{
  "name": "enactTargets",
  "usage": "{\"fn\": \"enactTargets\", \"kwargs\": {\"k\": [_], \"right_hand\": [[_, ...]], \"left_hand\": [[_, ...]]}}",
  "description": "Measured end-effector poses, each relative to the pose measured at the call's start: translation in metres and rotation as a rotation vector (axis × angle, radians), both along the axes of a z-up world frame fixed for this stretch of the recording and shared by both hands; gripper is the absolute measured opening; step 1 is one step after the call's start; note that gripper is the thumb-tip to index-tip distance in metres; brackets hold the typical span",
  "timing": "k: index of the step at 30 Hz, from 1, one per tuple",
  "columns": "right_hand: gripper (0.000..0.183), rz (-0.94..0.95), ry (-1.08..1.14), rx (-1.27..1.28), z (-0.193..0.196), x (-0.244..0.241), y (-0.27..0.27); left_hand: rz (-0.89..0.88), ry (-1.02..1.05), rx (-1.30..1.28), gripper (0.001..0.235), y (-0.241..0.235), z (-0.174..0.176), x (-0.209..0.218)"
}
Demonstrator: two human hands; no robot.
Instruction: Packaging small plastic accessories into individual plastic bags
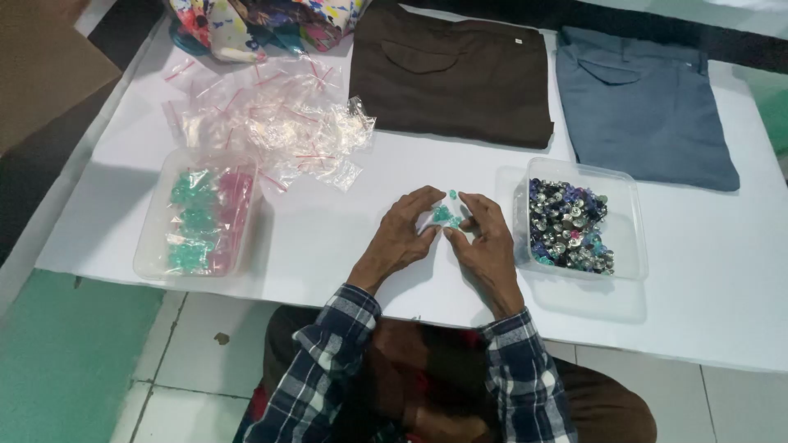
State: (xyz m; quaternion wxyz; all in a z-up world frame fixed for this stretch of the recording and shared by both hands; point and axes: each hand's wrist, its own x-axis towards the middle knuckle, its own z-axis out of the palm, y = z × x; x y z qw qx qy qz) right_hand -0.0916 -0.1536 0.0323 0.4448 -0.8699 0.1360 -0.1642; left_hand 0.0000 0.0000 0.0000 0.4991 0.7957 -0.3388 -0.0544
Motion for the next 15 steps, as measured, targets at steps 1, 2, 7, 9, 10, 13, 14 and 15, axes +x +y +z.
{"fn": "enactTargets", "kwargs": {"k": [1, 2, 7, 9, 10, 13, 14, 15], "right_hand": [[0.059, 0.001, -0.004, 0.0, -0.006, 0.006, -0.003], [0.054, -0.009, -0.048, -0.025, -0.012, 0.011, -0.005], [0.048, 0.019, -0.05, -0.1, -0.021, 0.024, -0.014], [0.044, 0.012, 0.024, -0.106, -0.023, 0.026, -0.014], [0.044, 0.013, 0.022, -0.107, -0.022, 0.024, -0.013], [0.042, 0.041, 0.019, -0.049, -0.021, 0.014, -0.011], [0.043, 0.042, -0.007, -0.016, -0.019, 0.011, -0.01], [0.045, 0.039, -0.033, 0.018, -0.017, 0.008, -0.009]], "left_hand": [[0.001, -0.004, 0.0, 0.053, 0.002, 0.005, -0.002], [0.021, -0.031, 0.011, 0.054, 0.004, 0.01, -0.004], [0.087, -0.261, 0.221, 0.056, -0.003, -0.012, 0.0], [0.088, -0.275, 0.232, 0.053, -0.004, -0.019, 0.002], [0.09, -0.276, 0.231, 0.053, -0.002, -0.016, 0.002], [0.047, -0.236, 0.129, 0.047, 0.0, -0.014, 0.001], [0.049, -0.207, 0.1, 0.046, -0.001, -0.015, 0.001], [0.047, -0.179, 0.07, 0.045, -0.003, -0.015, 0.001]]}}
